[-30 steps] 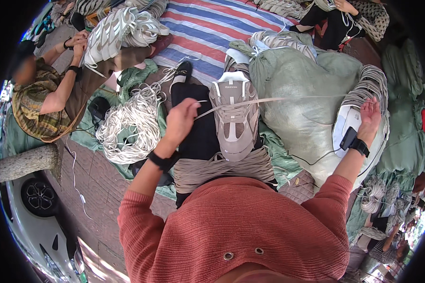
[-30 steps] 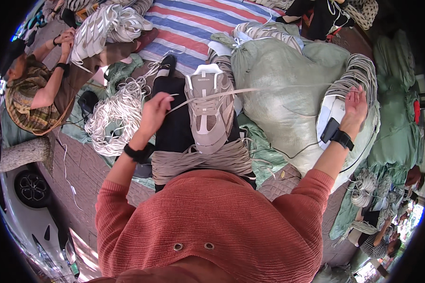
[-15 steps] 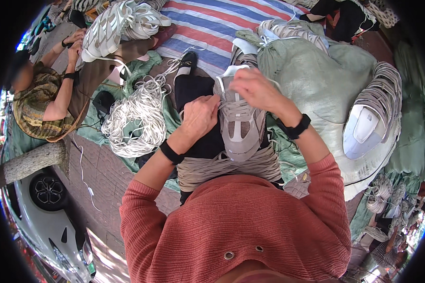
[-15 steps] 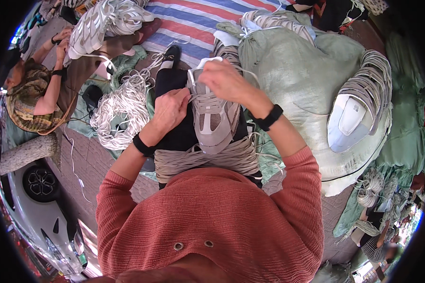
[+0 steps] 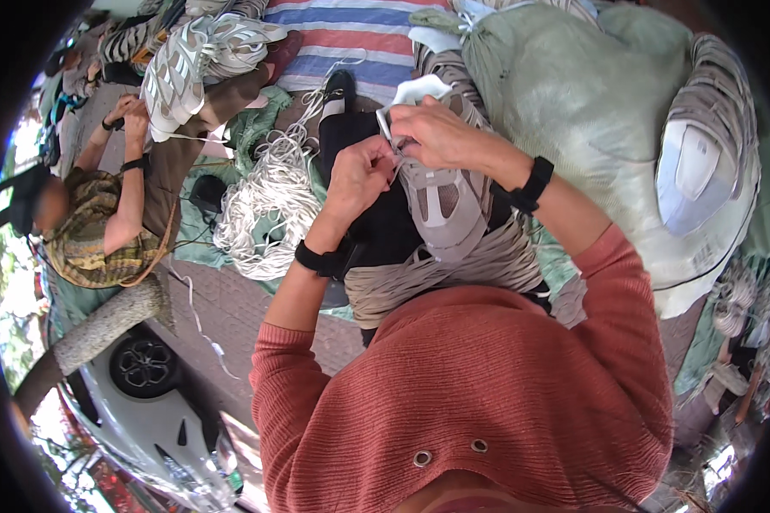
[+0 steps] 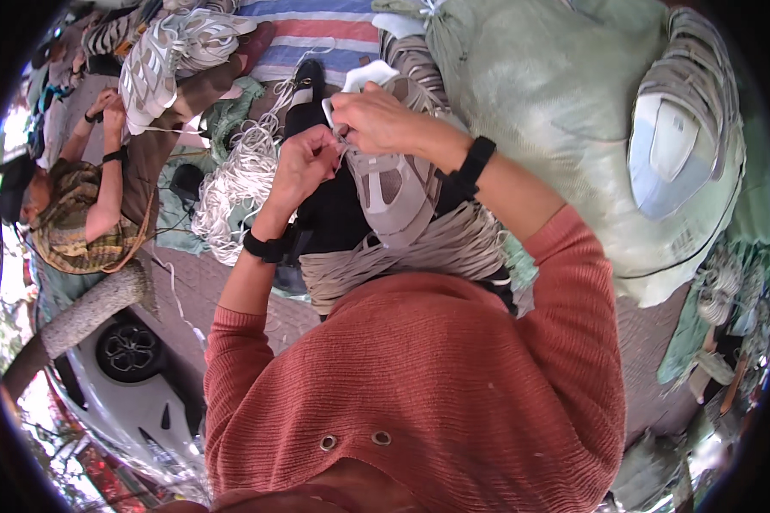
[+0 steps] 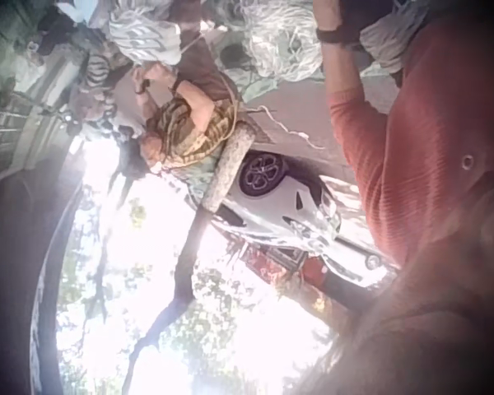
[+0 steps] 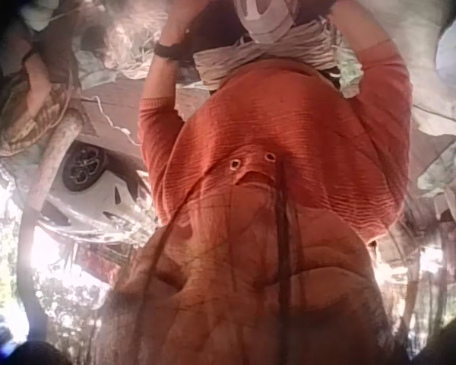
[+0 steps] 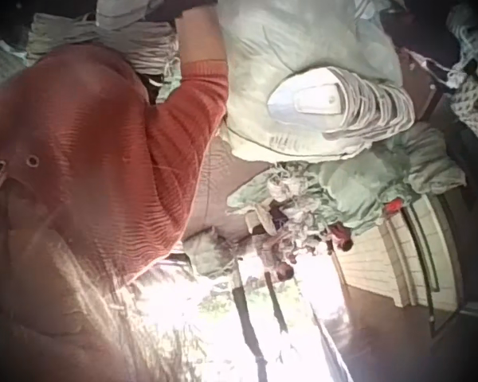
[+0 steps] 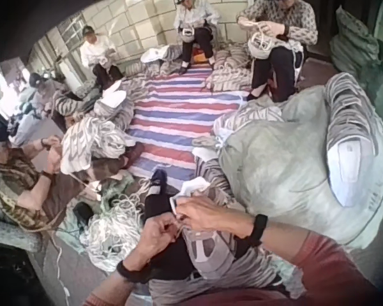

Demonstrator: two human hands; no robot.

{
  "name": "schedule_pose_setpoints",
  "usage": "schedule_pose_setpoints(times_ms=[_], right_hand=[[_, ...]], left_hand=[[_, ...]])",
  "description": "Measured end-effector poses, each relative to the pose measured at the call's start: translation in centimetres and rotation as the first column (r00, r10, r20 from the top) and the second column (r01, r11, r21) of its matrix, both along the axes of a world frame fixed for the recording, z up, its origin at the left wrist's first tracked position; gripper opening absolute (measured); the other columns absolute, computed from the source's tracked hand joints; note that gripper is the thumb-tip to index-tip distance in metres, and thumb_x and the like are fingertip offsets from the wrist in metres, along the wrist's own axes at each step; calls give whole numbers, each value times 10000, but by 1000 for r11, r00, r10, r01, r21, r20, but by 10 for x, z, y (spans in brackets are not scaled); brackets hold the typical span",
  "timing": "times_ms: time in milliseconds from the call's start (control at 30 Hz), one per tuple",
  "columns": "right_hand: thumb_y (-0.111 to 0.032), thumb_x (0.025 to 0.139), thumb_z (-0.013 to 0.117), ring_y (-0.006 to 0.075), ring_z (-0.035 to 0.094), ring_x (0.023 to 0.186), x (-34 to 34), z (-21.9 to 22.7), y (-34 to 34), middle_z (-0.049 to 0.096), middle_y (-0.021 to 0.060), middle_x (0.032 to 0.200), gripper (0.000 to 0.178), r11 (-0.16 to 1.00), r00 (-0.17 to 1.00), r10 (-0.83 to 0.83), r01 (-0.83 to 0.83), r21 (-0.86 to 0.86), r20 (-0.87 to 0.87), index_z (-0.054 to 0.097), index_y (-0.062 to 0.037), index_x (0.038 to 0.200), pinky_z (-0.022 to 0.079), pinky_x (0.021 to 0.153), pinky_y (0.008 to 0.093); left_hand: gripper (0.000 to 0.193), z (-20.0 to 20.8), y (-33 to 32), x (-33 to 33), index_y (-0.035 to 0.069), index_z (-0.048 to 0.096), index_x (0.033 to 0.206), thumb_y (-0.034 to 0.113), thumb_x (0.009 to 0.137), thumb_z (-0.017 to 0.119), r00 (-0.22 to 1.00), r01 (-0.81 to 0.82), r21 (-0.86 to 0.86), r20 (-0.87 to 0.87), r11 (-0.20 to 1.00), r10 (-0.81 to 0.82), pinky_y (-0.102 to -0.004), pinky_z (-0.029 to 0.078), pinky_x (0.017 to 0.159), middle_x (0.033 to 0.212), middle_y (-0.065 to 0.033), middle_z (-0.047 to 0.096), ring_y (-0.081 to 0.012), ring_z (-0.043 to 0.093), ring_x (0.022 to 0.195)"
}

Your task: The person sits on the ground and laces a white sneaker held on their lap. They thread a white lace through the eyelets, pulling it tight and adjusting the fit repeatedly. The person works on a single shoe while surrounded by large sacks of footwear and other workers.

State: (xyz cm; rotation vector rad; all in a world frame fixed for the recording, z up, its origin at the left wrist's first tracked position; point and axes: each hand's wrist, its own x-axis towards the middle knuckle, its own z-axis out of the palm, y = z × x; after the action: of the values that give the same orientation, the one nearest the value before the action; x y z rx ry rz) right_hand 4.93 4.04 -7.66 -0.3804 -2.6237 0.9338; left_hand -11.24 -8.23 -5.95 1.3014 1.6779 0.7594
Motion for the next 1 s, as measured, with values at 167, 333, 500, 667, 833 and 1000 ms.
schedule_pose_setpoints(times_ms=[167,333,500,667,833,1000], right_hand=[[-83,741,682,294,581,839,7,6,1,597,100,866,112,997,997,51,-55,-60,-63,649,-30,833,413,779,394],[-97,885,584,118,474,564,49,71,30,656,74,952,141,498,998,45,11,-867,38,667,13,916,391,525,272],[-93,963,457,59,408,553,148,62,142,620,172,1140,259,-3,787,-445,-478,-878,-427,578,73,1122,359,528,192],[-90,978,414,213,535,837,300,86,235,576,243,1270,239,512,468,-598,-402,-760,-650,544,41,1129,460,731,301],[-77,977,417,226,549,902,444,132,243,598,188,1164,302,519,90,-849,-36,-854,-520,554,78,1198,458,745,311],[-163,961,532,149,578,841,332,119,193,656,54,1007,290,424,315,-903,535,-731,-294,616,-1,1187,453,801,289]], left_hand=[[89,26,-15,15,17,596,889,44,853,673,870,134,289,-492,948,27,-330,521,619,940,-83,601,-214,621,768],[141,15,-15,3,31,615,888,58,787,710,734,443,365,-672,819,-98,-410,510,746,1098,-116,531,-316,575,947],[212,44,2,-20,5,665,719,93,900,598,949,311,203,-4,929,-316,-310,359,942,1051,-65,598,-212,492,1024],[141,66,17,-29,18,688,765,93,878,651,919,388,171,-5,906,-393,-307,384,928,1027,-34,613,-192,508,1014],[91,26,23,-17,20,690,869,38,798,744,928,359,384,-243,850,-282,-322,454,826,964,-53,628,-221,558,925],[119,33,6,-13,25,683,886,13,782,739,932,321,368,-288,872,-222,-350,469,802,920,-72,641,-250,577,901]])
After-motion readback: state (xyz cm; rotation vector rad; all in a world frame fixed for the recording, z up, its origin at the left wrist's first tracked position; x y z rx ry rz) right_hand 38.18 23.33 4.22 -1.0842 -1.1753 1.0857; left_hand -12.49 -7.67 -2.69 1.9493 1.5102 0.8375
